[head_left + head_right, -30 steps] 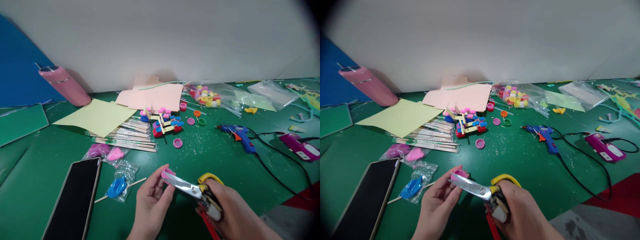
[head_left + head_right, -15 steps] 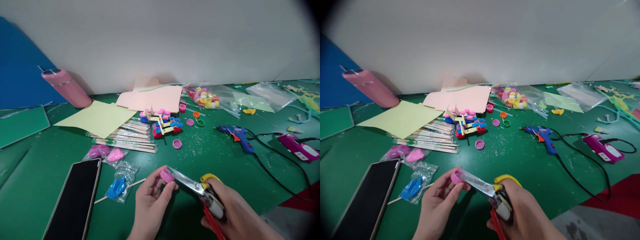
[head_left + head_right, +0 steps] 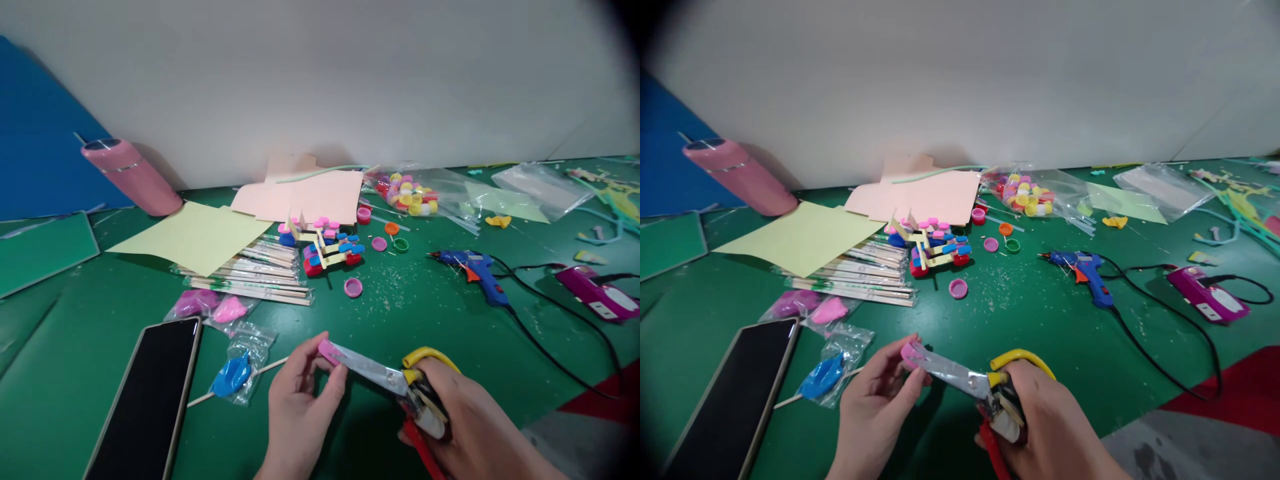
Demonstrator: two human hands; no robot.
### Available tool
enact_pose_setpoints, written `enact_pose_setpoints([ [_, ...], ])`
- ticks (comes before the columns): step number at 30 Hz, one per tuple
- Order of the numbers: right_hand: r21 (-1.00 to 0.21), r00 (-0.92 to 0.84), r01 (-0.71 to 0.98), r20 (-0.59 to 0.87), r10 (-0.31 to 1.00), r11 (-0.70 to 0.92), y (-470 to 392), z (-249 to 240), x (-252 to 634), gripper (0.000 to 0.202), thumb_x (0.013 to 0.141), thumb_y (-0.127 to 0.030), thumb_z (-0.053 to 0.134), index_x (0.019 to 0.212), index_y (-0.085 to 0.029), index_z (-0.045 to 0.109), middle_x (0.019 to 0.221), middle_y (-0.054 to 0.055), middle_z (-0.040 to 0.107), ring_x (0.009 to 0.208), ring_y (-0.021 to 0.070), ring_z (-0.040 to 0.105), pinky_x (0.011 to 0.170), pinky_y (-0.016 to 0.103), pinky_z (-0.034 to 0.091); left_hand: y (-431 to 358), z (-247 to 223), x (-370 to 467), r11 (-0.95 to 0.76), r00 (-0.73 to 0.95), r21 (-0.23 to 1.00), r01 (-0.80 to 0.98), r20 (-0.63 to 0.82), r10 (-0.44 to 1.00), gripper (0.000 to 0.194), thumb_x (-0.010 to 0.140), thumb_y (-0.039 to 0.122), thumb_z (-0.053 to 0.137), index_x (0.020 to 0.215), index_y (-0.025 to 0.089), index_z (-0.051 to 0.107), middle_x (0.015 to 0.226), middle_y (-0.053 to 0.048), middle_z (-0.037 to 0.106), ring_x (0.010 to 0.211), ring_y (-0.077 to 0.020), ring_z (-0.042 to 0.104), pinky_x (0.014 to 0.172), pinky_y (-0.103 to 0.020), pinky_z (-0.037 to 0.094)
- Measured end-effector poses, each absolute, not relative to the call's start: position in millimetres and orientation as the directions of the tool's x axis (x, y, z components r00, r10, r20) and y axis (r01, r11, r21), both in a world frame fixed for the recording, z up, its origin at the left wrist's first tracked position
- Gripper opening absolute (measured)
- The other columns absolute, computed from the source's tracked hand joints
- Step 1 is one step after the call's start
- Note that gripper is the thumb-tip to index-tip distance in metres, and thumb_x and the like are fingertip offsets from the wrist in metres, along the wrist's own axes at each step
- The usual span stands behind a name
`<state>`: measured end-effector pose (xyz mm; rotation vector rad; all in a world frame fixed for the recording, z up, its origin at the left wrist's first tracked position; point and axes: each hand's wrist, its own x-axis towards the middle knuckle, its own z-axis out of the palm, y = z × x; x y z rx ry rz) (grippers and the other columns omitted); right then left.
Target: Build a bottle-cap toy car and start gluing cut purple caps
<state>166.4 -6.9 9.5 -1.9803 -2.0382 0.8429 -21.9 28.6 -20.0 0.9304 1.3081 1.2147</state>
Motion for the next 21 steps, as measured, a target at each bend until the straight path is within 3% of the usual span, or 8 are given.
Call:
enact_pose_setpoints([
  [8, -0.536, -0.143, 0.843, -0.32, 0.937, -0.054, -7, 1, 166, 0.028, 0.065, -0.036, 0.063, 0.08, -0.021, 0.044, 0.068, 0.001, 0.06, 0.058, 0.0168, 0.054, 0.051, 0.024, 0.038, 29, -22, -22, 0.159, -0.151, 0.985, -0.071, -0.168, 0.974, 0.03, 0.065, 0.021, 0.066, 0.095, 0.017, 0.063, 0.071, -0.001, 0.064, 0.06, -0.0125, 0.059, 0.059, -0.022, 0.051],
  [17, -0.71, -0.208, 0.669, -0.462, 0.862, -0.22, -5, 12, 153, 0.018, 0.066, -0.028, 0.06, 0.071, -0.022, 0.043, 0.059, -0.006, 0.054, 0.05, 0.0097, 0.047, 0.045, 0.018, 0.034, 28, -24, -23, 0.067, -0.148, 0.998, -0.016, -0.069, 0.987, 0.031, 0.066, 0.02, 0.066, 0.096, 0.018, 0.064, 0.076, -0.002, 0.066, 0.063, -0.0141, 0.061, 0.064, -0.025, 0.052],
  [21, -0.745, -0.279, 0.649, -0.421, 0.863, -0.153, -1, 15, 153, 0.01, 0.075, -0.026, 0.049, 0.07, -0.022, 0.041, 0.061, -0.005, 0.049, 0.052, 0.0093, 0.044, 0.047, 0.018, 0.037, 29, -20, -23, 0.078, -0.082, 0.996, -0.03, -0.081, 0.993, 0.03, 0.066, 0.02, 0.066, 0.096, 0.018, 0.063, 0.075, -0.002, 0.066, 0.061, -0.0134, 0.061, 0.061, -0.024, 0.052],
])
